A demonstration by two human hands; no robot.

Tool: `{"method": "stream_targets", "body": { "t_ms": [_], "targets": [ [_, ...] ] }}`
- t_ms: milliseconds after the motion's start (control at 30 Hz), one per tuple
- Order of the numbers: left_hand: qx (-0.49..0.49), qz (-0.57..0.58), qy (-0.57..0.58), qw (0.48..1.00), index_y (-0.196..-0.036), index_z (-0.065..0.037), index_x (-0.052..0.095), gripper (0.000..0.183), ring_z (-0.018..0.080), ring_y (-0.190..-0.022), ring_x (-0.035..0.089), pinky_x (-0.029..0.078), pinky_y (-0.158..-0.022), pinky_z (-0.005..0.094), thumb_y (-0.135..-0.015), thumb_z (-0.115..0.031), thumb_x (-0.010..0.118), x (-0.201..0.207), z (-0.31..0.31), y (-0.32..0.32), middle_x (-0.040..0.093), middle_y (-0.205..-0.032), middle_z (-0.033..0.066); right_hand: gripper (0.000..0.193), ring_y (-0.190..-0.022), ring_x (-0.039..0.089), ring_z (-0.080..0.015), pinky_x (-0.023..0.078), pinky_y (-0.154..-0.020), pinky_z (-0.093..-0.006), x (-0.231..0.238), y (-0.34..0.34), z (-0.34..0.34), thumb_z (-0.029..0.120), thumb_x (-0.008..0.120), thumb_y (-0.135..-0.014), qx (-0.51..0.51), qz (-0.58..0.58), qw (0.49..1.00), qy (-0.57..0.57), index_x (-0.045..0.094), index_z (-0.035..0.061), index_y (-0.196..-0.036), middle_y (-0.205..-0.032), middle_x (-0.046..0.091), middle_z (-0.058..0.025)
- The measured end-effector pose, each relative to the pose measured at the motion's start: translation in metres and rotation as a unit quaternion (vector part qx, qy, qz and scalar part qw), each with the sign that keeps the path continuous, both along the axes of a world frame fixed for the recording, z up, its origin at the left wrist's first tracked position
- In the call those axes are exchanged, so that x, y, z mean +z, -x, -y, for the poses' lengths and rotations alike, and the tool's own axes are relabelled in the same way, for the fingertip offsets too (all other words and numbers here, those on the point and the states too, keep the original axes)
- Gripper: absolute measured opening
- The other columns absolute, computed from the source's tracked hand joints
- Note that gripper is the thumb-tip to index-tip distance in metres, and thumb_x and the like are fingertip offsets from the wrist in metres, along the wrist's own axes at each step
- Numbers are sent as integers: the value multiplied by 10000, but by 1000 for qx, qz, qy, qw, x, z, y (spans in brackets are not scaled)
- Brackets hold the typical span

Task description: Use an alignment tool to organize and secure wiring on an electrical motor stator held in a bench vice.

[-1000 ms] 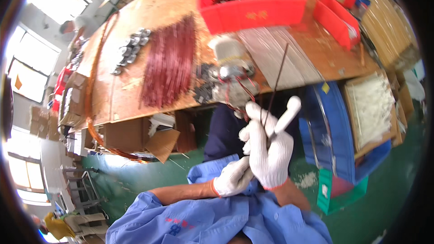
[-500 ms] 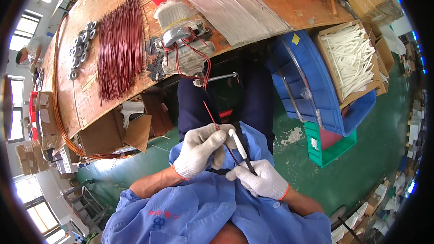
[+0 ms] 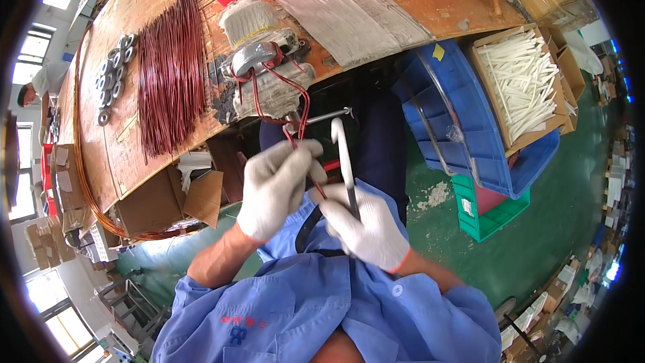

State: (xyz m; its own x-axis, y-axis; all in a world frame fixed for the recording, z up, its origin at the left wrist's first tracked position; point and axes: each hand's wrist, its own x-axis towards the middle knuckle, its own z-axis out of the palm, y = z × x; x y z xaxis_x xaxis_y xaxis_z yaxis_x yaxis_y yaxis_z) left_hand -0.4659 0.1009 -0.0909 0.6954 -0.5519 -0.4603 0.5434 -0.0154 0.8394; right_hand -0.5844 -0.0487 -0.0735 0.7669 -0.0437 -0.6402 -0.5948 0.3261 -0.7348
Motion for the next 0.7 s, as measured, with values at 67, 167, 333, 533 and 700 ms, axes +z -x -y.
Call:
{"method": "stream_targets", "body": {
  "t_ms": [67,167,333,533,700],
  "targets": [
    [-28,90,17,995,-1341,76,642,364,32,-619,549,419,-536,203,-1151,-222,554,12,-9,26,769,-983,88,208,-641,573,-36,457,-590,-226,-3,27,-2,70,620,-1078,43,148,979,130,729,-24,-1229,-795,657,-3],
    [-52,229,13,972,-1390,101,607,420,45,-649,575,472,-587,206,-1168,-243,512,41,-18,14,772,-1054,143,256,-665,581,-23,465,-619,-225,25,29,5,44,623,-1071,37,158,978,133,721,-40,-1292,-782,670,4],
    [164,304,-32,938,-1417,62,605,444,54,-496,444,346,-436,218,-1178,-284,464,77,-22,-58,749,-1021,112,259,-491,468,-28,349,-450,-234,66,-32,17,105,575,-1105,-31,23,998,-49,737,-18,-1264,-644,544,53],
    [84,172,0,981,-1477,104,534,443,65,-566,514,410,-474,246,-1115,-151,542,85,-21,-127,749,-1126,166,213,-426,421,-71,360,-401,-285,86,-97,7,154,592,-1083,-63,33,996,-56,724,-5,-1132,-613,475,28],
    [7,174,-66,983,-1562,118,424,579,85,-599,539,431,-472,267,-1018,-23,559,71,-12,-137,638,-879,89,206,-448,439,-62,360,-405,-276,77,-140,-10,153,621,-1064,-82,45,992,-81,638,70,-877,-667,532,9]
  ]
}}
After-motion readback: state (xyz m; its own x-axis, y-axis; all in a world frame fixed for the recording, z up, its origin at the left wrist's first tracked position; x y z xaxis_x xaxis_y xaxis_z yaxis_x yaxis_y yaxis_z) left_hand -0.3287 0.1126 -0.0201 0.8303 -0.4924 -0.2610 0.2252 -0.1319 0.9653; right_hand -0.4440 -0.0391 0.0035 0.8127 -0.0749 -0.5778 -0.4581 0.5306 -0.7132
